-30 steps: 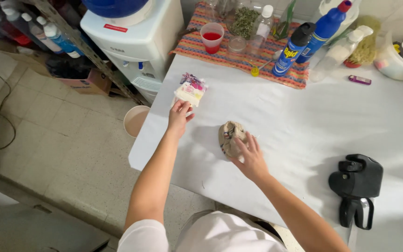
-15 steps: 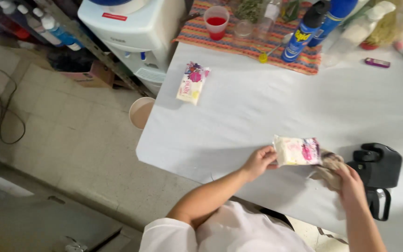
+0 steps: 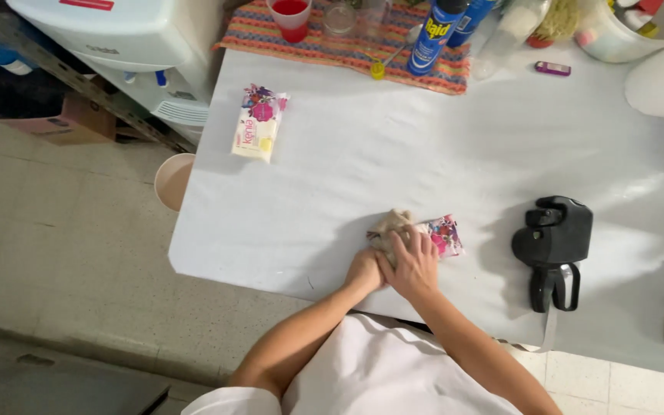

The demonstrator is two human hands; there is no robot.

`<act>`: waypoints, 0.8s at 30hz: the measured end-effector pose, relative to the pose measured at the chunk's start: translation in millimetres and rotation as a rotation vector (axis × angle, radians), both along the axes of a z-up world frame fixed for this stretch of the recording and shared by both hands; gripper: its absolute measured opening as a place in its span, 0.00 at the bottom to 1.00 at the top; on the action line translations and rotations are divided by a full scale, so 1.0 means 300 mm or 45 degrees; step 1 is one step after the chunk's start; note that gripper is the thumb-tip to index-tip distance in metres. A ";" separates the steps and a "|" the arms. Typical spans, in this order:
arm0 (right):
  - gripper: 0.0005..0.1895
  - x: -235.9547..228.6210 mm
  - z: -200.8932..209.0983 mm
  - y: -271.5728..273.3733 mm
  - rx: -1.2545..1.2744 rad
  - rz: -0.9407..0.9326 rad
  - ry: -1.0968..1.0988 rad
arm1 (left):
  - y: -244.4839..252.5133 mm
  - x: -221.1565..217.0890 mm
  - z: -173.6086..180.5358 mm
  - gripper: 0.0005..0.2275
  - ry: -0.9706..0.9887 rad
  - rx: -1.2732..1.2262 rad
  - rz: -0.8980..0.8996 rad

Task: The person labels small packages using a price gun. The person picks up each package, wipes the surface with a cloth, applies a label with the gun, and stacks the labeled packages on the table.

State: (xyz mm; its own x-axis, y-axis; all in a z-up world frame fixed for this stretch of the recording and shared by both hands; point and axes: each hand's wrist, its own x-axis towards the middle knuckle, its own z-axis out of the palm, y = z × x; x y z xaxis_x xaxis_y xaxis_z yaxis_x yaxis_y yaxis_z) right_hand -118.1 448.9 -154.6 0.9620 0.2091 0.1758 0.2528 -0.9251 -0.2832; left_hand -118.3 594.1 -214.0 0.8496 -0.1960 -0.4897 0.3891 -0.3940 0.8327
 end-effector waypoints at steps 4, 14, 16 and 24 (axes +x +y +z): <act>0.14 0.105 -0.132 -0.123 -0.092 0.135 -0.482 | -0.017 -0.013 -0.006 0.08 -0.049 0.228 0.028; 0.11 0.321 -0.132 -0.452 0.202 -0.467 -0.083 | 0.014 -0.050 0.080 0.07 -0.284 0.433 -0.158; 0.22 0.327 -0.022 -0.474 0.984 -0.713 0.123 | 0.047 -0.061 0.072 0.07 -0.260 0.441 -0.178; 0.50 -0.135 0.055 -0.790 -0.021 -1.031 0.249 | 0.135 -0.046 0.365 0.09 -0.165 0.641 -0.470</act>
State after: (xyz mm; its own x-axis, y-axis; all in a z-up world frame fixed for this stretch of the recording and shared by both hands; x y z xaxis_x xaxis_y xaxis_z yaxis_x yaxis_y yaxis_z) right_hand -158.5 211.8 -138.2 0.8288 -0.5595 -0.0075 -0.5450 -0.8040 -0.2379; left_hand -132.1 634.6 -104.7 0.8285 -0.2595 -0.4962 0.0617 -0.8385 0.5414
